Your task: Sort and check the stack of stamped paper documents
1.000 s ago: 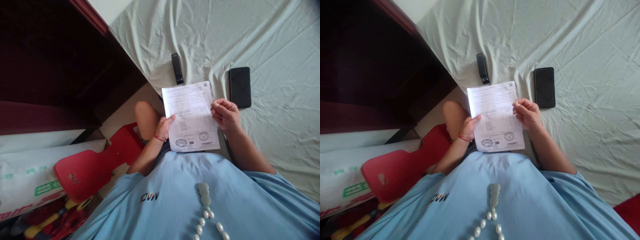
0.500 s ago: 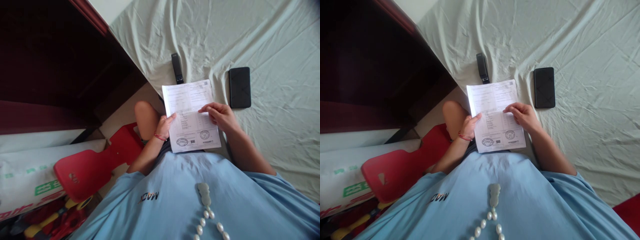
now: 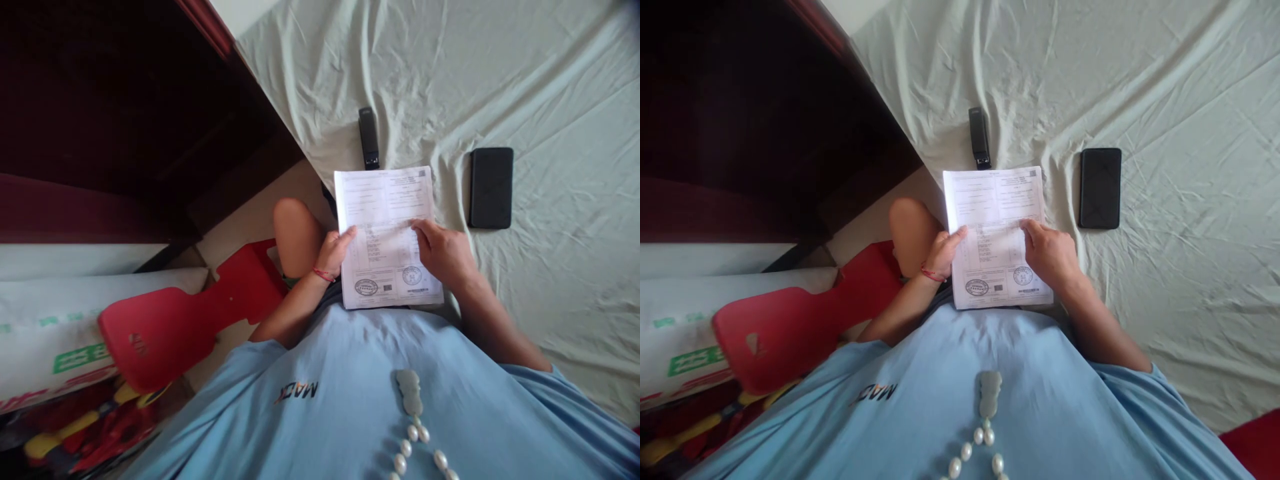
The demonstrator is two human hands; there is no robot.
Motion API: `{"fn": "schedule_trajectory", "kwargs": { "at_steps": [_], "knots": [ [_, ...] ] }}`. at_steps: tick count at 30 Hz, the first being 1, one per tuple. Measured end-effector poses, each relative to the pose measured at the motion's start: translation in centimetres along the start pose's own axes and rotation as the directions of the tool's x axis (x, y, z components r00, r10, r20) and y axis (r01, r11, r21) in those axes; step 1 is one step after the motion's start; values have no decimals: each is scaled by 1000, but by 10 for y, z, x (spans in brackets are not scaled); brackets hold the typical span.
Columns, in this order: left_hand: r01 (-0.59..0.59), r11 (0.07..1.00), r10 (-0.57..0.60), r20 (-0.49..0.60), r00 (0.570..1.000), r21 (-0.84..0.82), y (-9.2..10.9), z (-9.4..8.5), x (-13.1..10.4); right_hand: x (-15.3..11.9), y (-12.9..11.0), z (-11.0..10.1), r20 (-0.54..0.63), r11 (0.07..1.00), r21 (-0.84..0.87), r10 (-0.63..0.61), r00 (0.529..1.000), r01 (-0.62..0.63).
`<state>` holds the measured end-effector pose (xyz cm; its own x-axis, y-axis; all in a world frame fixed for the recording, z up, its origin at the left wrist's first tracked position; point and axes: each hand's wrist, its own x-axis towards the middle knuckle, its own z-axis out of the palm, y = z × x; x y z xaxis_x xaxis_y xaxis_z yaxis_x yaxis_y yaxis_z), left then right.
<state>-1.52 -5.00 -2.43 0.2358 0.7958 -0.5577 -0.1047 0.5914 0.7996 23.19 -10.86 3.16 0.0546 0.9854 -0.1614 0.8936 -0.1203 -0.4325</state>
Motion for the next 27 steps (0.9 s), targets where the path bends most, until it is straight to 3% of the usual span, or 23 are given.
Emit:
{"fn": "schedule_trajectory", "kwargs": {
  "at_steps": [4, 8, 13, 16, 19, 23, 27],
  "knots": [
    [-123, 991, 126, -44, 991, 55, -8, -1, -2, 0, 0, -3, 13, 1000, 4, -2, 1000, 2],
    [-290, 927, 319, -96, 943, 236, -19, -5, -8, -1, -6, -5, 5, 999, -43, 5, 1000, -5],
    [-289, 877, 337, -63, 939, 383, -30, -11, -9, -5, -15, -6, -36, 995, -91, -42, 998, 39],
    [-300, 894, 337, -58, 940, 333, -30, -8, -7, -11, -15, -1, -68, 981, -85, -181, 981, 175],
    [-316, 916, 339, -55, 939, 247, -27, -3, -6, -19, -12, 13, -16, 958, -89, -273, 962, 271],
    [-289, 950, 301, -95, 949, 120, -27, 3, -5, -29, -9, 35, 72, 959, -91, -261, 963, 267],
    [-275, 960, 278, -88, 957, 50, -27, 4, -5, -34, -9, 47, 48, 960, -109, -252, 966, 256]
  ]
}}
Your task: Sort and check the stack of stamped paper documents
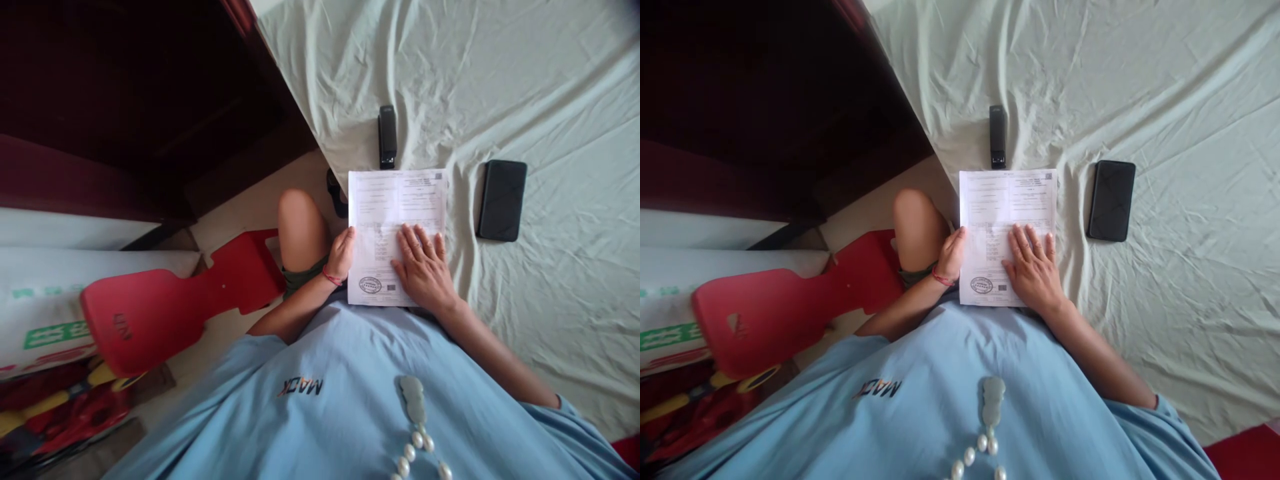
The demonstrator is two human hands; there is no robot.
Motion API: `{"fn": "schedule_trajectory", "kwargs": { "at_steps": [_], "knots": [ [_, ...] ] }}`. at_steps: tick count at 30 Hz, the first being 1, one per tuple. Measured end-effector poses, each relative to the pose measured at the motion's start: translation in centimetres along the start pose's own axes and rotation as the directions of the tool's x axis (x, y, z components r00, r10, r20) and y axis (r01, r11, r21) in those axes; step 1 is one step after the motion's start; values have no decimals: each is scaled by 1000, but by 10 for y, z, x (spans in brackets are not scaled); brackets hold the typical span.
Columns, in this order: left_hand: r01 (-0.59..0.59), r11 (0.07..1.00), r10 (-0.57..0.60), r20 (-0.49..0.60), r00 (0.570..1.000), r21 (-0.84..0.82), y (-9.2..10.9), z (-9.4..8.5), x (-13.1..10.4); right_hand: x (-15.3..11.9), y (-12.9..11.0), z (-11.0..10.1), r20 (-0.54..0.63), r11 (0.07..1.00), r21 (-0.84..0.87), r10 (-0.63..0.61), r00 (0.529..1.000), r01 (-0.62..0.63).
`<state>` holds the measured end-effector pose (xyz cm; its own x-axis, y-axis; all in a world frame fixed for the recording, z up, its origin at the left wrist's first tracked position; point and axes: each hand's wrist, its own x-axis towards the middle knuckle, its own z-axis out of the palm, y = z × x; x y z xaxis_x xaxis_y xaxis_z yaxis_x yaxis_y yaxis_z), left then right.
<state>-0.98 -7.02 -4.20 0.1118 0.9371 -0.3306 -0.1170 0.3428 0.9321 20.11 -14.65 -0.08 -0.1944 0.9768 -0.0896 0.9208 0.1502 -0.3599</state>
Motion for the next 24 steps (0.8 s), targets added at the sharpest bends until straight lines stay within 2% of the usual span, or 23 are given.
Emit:
{"fn": "schedule_trajectory", "kwargs": {
  "at_steps": [3, 8, 13, 17, 21, 24],
  "knots": [
    [-22, 996, 20, 26, 999, 90, -1, -4, 1, 1, 0, 1, -5, 1000, -8, -2, 1000, 2],
    [-70, 955, 74, -5, 997, 289, -8, -10, 3, -1, 4, 2, -33, 1000, -14, -7, 999, 7],
    [-60, 955, 71, -27, 997, 291, -7, -8, 1, -18, 17, 2, -90, 997, -37, 65, 994, -68],
    [-37, 964, 51, -46, 998, 262, -2, -6, 0, -29, 23, -16, -78, 990, -70, 119, 990, -125],
    [-35, 971, 48, -47, 998, 236, -1, -4, -3, -7, 9, -50, -53, 992, -79, 91, 994, -95],
    [-31, 976, 47, -72, 996, 216, -2, -2, -5, 29, -15, -60, -40, 1000, -11, -27, 999, 27]
  ]
}}
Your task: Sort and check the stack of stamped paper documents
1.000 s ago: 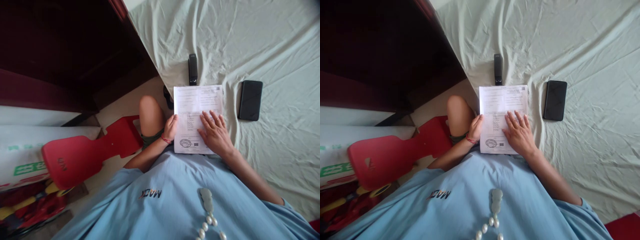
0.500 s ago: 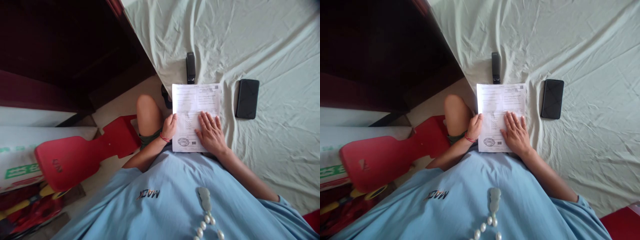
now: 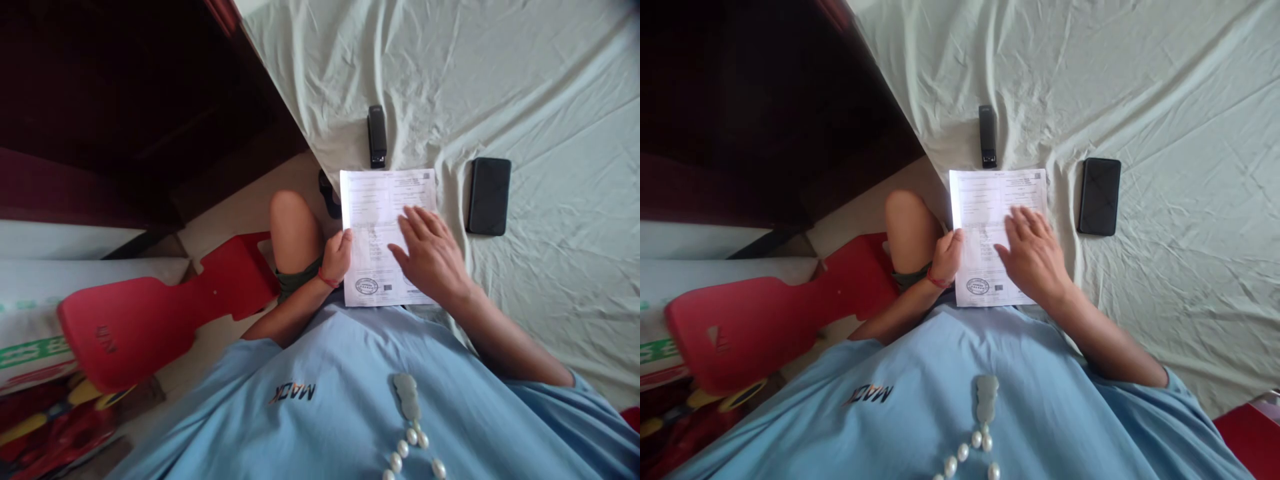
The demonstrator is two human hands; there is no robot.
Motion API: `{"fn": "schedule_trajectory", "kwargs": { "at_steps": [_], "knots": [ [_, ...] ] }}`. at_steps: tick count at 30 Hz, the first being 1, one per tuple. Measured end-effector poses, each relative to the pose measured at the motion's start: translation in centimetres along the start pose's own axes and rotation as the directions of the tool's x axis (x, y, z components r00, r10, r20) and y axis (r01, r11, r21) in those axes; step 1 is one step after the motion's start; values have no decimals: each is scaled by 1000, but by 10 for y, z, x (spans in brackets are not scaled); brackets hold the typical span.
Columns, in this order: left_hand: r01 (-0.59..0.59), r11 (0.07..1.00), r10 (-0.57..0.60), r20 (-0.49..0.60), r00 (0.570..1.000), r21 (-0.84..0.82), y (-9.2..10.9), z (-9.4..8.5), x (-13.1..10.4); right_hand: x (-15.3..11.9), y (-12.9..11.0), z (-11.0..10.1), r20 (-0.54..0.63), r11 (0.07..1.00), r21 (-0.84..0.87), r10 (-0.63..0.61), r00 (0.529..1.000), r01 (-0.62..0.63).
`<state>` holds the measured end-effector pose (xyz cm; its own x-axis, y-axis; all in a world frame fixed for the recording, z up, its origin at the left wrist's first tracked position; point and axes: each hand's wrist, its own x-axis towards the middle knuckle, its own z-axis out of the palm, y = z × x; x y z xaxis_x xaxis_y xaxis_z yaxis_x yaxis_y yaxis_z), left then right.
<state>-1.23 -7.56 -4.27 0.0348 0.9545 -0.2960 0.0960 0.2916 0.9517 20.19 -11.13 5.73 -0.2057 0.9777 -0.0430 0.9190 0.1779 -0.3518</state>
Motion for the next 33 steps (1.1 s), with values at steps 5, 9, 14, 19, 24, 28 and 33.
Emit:
{"fn": "schedule_trajectory", "kwargs": {
  "at_steps": [5, 9, 14, 19, 24, 28, 33],
  "knots": [
    [-42, 999, 43, 11, 999, -24, 1, 0, -1, 51, -27, 37, 189, 935, 130, -349, 918, 329],
    [26, 1000, -26, 13, 1000, -10, 0, -4, -1, 65, -8, 60, 180, 954, 80, -299, 937, 289],
    [-11, 1000, 9, 41, 999, 26, -4, -5, -2, 69, 41, 52, 68, 1000, -22, -3, 998, 5],
    [-7, 1000, 6, 16, 1000, 23, -8, -4, -2, 61, 65, 44, -34, 988, -64, 136, 990, -138],
    [-55, 995, 53, 31, 998, 78, -7, -6, -2, 51, 64, 44, -56, 982, -72, 172, 984, -176],
    [-66, 993, 62, 36, 997, 96, -7, -6, -2, 46, 61, 43, -77, 981, -51, 185, 980, -189],
    [-23, 1000, 23, 67, 997, -6, -9, -5, -1, 53, 63, 38, -31, 983, -61, 174, 984, -176]
  ]
}}
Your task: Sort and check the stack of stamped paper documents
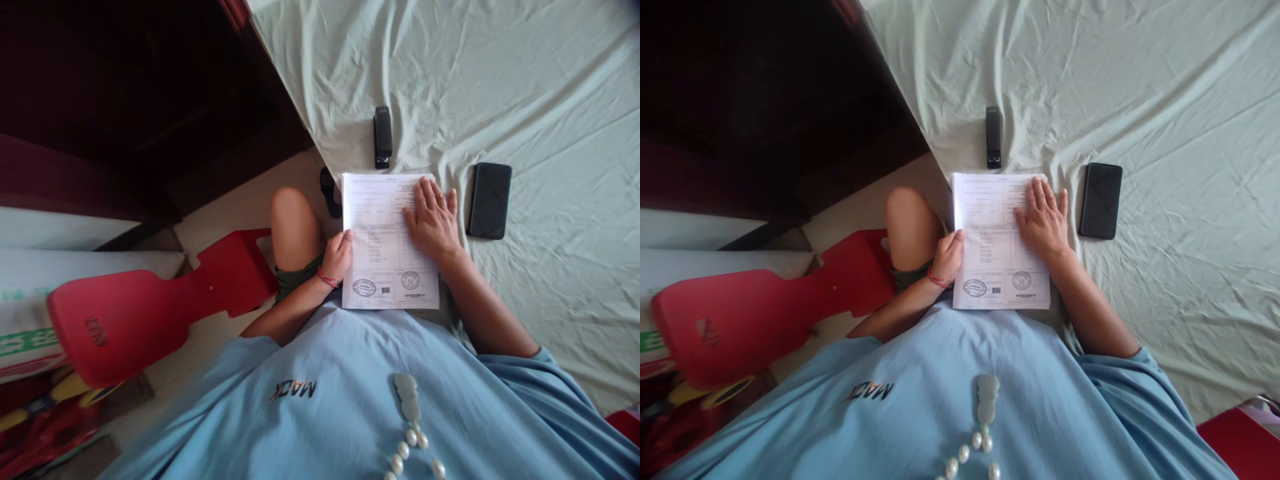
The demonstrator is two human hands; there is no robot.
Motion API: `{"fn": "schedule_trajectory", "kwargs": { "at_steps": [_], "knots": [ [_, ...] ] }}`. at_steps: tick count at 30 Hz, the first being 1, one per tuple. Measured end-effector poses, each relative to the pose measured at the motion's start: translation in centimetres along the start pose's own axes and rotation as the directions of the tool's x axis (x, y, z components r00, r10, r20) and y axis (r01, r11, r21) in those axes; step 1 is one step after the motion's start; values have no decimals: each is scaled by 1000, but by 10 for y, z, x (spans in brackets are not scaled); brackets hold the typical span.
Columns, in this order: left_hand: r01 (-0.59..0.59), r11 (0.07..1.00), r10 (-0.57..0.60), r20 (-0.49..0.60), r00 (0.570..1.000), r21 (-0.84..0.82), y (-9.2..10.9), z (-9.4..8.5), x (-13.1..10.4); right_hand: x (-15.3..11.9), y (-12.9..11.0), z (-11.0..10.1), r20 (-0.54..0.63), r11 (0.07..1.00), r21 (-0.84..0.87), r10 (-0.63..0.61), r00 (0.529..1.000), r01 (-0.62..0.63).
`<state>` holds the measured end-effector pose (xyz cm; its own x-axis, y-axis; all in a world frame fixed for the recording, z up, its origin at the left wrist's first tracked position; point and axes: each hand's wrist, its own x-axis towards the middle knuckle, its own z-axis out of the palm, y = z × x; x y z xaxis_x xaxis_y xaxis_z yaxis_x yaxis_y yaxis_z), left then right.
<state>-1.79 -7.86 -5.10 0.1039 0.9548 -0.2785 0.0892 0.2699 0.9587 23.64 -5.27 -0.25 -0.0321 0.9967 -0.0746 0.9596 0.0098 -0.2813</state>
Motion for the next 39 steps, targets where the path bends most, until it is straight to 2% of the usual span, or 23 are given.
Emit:
{"fn": "schedule_trajectory", "kwargs": {
  "at_steps": [6, 10, 14, 17, 19, 22, 25, 27, 29, 33, 39],
  "knots": [
    [27, 999, -27, 2, 1000, -35, -2, 2, 2, 12, 5, -3, 6, 998, 22, -57, 998, 57],
    [21, 999, -21, 8, 1000, -23, -4, 1, 2, 11, 2, -1, -6, 998, 12, -57, 998, 57],
    [13, 1000, -13, 1, 1000, -1, -3, 1, 2, 9, 4, -3, 15, 992, -14, -124, 992, 124],
    [-2, 1000, 2, 4, 1000, 17, -2, 1, 0, 12, 3, -9, -7, 997, -27, -75, 997, 75],
    [-5, 1000, 5, -4, 1000, 27, -2, 2, -1, 17, -6, -12, -28, 997, -19, -80, 996, 79],
    [0, 1000, 0, -2, 1000, 2, -3, 3, -2, 24, -35, -10, 40, 968, 48, -247, 968, 245],
    [11, 999, -11, 3, 1000, -30, -5, 5, -2, 31, -61, 2, 110, 883, 135, -464, 879, 449],
    [10, 999, -10, -9, 1000, -32, -6, 5, -1, 38, -68, 11, 123, 853, 154, -518, 847, 499],
    [4, 1000, -4, -7, 1000, -23, -6, 5, -2, 45, -63, 16, 110, 864, 140, -499, 859, 484],
    [-5, 1000, 5, -1, 1000, 3, -6, 5, -4, 55, -38, 14, 81, 919, 80, -392, 916, 386],
    [23, 998, -22, 2, 1000, -57, -9, 6, -5, 48, -4, 4, 61, 950, -10, -310, 949, 312]
  ]
}}
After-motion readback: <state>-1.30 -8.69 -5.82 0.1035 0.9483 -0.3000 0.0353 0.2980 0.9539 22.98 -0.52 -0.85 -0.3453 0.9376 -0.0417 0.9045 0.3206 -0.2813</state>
